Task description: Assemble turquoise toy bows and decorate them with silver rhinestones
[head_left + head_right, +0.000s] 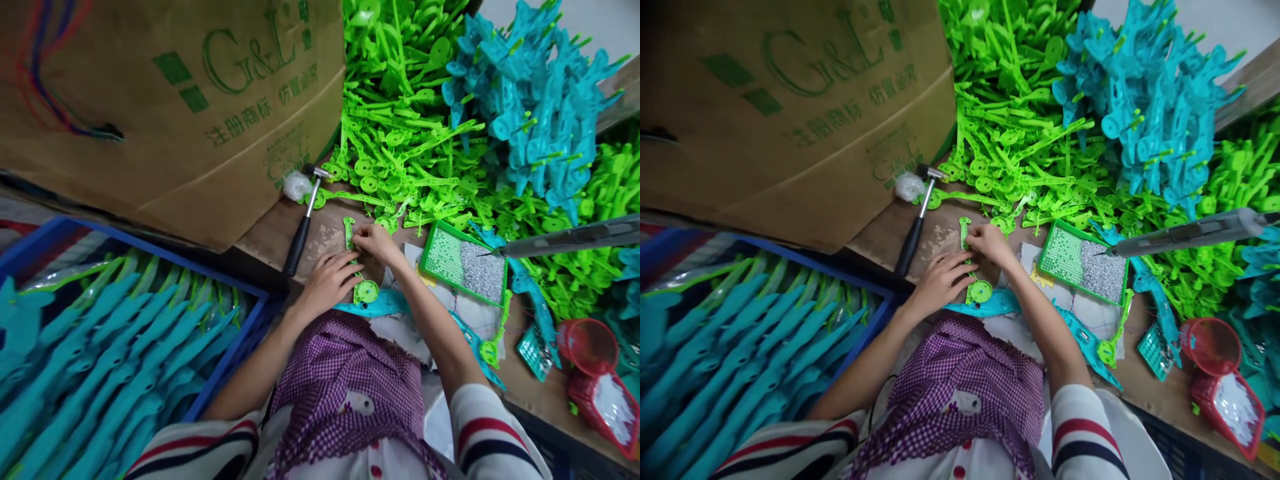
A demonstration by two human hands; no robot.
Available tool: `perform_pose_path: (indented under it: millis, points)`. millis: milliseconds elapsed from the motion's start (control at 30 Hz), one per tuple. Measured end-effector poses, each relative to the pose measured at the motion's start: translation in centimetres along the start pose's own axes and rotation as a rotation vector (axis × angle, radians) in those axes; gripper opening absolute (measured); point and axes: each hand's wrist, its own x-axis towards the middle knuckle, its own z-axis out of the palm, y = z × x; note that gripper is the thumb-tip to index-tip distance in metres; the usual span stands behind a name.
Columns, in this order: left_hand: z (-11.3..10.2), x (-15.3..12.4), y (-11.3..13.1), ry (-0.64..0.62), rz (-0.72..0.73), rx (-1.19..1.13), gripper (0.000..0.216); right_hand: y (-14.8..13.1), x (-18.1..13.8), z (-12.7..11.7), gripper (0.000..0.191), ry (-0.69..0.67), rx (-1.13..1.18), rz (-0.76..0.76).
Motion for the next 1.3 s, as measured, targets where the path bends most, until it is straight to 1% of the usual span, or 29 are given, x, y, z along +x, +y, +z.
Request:
perform_pose_path:
  millis: [300,467,633,800,867,933,1000,1067,1133,1200,1300]
  points:
    - [0.2,0.2,-0.1,0.02,0.007,-0.03,0.029,-0.4,1.5,-0.8,0.019,-0.109,-0.134,0.023]
    - [0.2,0.2,-0.1,0.009,-0.01,-0.019,0.03,-1.4,1.5,-0.7,0.019,-0.063,-0.301,0.091]
    - [0.1,0.2,0.1,0.002,-0.016,-0.023,0.03,-2.1,2.0,-0.9,0.021,-0.149,-0.325,0.109]
    - [0.1,0.2,0.2,0.001,-0.023,-0.032,0.028,-4.4,2.8,-1.6,0.02,-0.262,-0.455,0.148]
    - [0.1,0.2,0.2,-0.001,-0.023,-0.035,0.028,-5.3,2.8,-1.8,0.022,-0.283,-0.493,0.156]
    - [0.1,0.2,0.2,-0.001,-0.016,-0.034,0.027,-5.8,2.3,-1.9,0.023,-0.255,-0.533,0.16]
    - [0.0,0.3,0.2,0.003,-0.009,-0.026,0.026,-5.7,1.1,-1.8,0.023,-0.186,-0.579,0.138]
    - [0.0,0.3,0.3,0.001,-0.007,-0.012,0.025,-5.0,-0.6,-1.7,0.023,-0.092,-0.615,0.071]
    - [0.0,0.4,0.3,-0.001,-0.002,-0.004,0.025,-3.8,-2.5,-1.4,0.026,0.034,-0.624,0.005]
    - [0.1,0.3,0.2,0.002,-0.004,-0.016,0.026,-2.6,-4.1,-1.0,0.029,0.136,-0.574,0.002]
    - [-0.1,0.2,-0.2,-0.011,-0.019,-0.08,0.032,-1.3,-5.6,0.1,0.033,0.23,-0.39,0.03]
